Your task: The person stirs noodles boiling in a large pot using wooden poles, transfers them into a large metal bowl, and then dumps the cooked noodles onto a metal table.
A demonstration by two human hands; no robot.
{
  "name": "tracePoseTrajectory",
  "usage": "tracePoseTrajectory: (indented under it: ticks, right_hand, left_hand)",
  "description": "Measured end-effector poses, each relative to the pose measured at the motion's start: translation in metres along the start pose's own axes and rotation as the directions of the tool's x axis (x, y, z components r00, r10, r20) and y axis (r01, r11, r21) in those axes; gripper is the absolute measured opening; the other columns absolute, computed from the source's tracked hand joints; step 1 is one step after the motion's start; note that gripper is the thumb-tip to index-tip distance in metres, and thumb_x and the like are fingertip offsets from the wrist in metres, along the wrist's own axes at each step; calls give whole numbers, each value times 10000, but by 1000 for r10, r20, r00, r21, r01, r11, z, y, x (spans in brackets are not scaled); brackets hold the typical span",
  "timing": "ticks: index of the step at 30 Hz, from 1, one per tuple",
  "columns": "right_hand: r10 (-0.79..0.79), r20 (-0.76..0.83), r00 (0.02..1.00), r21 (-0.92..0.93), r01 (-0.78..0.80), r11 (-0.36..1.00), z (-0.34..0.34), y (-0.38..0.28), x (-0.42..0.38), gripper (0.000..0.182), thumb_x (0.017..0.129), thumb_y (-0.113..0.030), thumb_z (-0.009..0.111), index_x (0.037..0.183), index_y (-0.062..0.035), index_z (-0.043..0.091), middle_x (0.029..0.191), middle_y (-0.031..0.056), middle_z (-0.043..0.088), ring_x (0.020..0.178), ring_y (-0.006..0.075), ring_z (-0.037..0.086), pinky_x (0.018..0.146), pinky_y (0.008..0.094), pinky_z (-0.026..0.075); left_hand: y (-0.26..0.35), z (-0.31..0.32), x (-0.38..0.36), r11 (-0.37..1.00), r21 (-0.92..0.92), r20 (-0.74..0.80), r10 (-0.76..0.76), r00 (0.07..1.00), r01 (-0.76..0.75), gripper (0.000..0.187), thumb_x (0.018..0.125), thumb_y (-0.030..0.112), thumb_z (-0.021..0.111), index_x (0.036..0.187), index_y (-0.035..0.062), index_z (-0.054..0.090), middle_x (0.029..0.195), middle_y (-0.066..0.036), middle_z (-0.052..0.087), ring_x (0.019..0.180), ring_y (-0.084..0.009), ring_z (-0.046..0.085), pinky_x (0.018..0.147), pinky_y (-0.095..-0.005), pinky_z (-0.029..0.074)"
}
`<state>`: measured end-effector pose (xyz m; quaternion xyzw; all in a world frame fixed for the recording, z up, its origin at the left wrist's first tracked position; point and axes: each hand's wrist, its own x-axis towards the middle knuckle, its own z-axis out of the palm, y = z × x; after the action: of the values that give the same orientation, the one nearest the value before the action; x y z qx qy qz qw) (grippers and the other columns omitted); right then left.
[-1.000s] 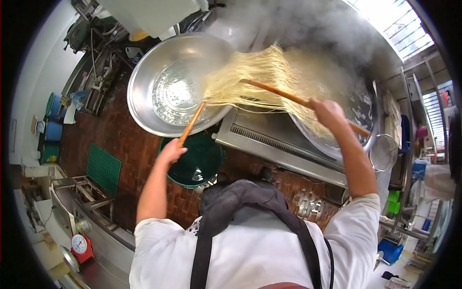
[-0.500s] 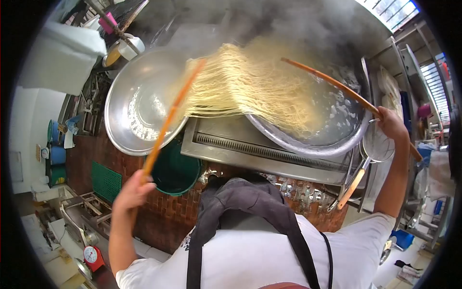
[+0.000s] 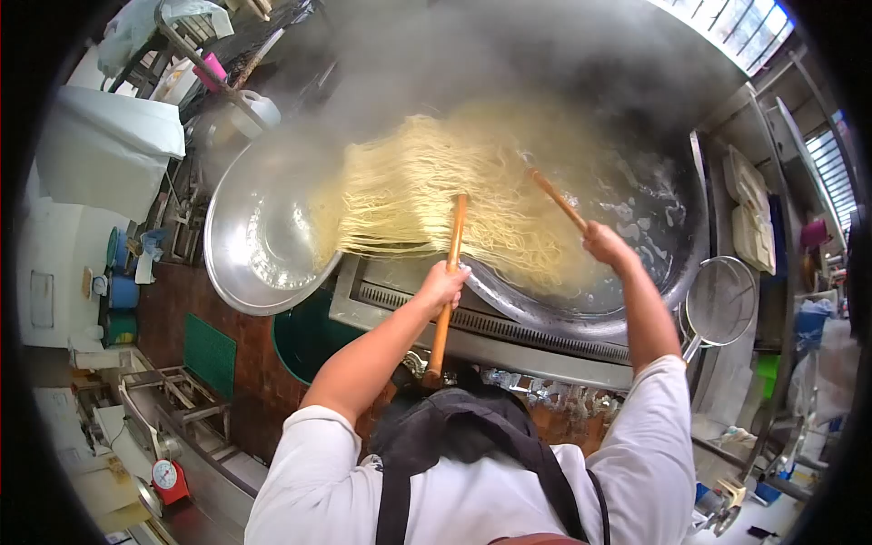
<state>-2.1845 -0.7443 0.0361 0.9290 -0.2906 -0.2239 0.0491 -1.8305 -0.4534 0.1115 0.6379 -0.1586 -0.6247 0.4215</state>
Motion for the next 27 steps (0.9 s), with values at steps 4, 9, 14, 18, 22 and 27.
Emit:
tracePoseTrajectory:
  ticks: [4,9,14,18,22,27]
  right_hand:
    - [359,5,933,803,-218,554,-69,-101,-20,220,864,-162,598,1002,8,579,968,301,652,928,467,628,794,520,498]
    - [320,-44,946,868,-123,482,-123,-159,-37,243,836,-161,632,982,8,534,913,289,637,893,486,601,772,529,473]
    - [258,-122,958,881,-14,472,-211,-237,-48,249,843,-172,641,980,-1,523,900,285,620,889,477,593,764,518,461]
    - [198,-234,952,830,90,551,-287,-312,-41,256,873,-175,634,1007,10,519,907,287,629,878,469,606,762,515,466]
    - [117,-186,976,748,63,661,-341,-396,-19,189,921,-157,563,1013,7,541,929,261,657,892,441,635,786,516,496]
    - [75,-117,990,556,3,831,-332,-440,34,198,970,-122,454,1055,14,569,920,220,687,858,396,677,753,506,542]
  left_hand:
    - [-16,-8,17,957,199,-106,235,966,-211,273,934,208,676,932,62,446,596,-17,472,396,-132,473,332,-310,384]
    - [-24,-65,-28,882,337,-157,397,904,-329,278,900,240,706,934,61,495,665,-30,520,400,-133,476,375,-312,399]
    - [-19,-143,-104,827,335,-181,527,830,-452,265,880,247,717,919,67,526,642,-19,524,428,-121,475,406,-290,387]
    - [-5,-216,-169,840,344,-267,516,814,-419,252,905,219,699,964,64,510,628,-7,496,389,-105,445,352,-269,351]
    - [22,-269,-218,924,112,-321,381,867,-364,242,923,210,680,943,44,505,610,3,484,395,-91,442,347,-265,361]
    - [-23,-342,-184,958,153,-322,280,904,-242,248,915,212,688,915,59,493,600,-7,484,402,-107,460,353,-288,377]
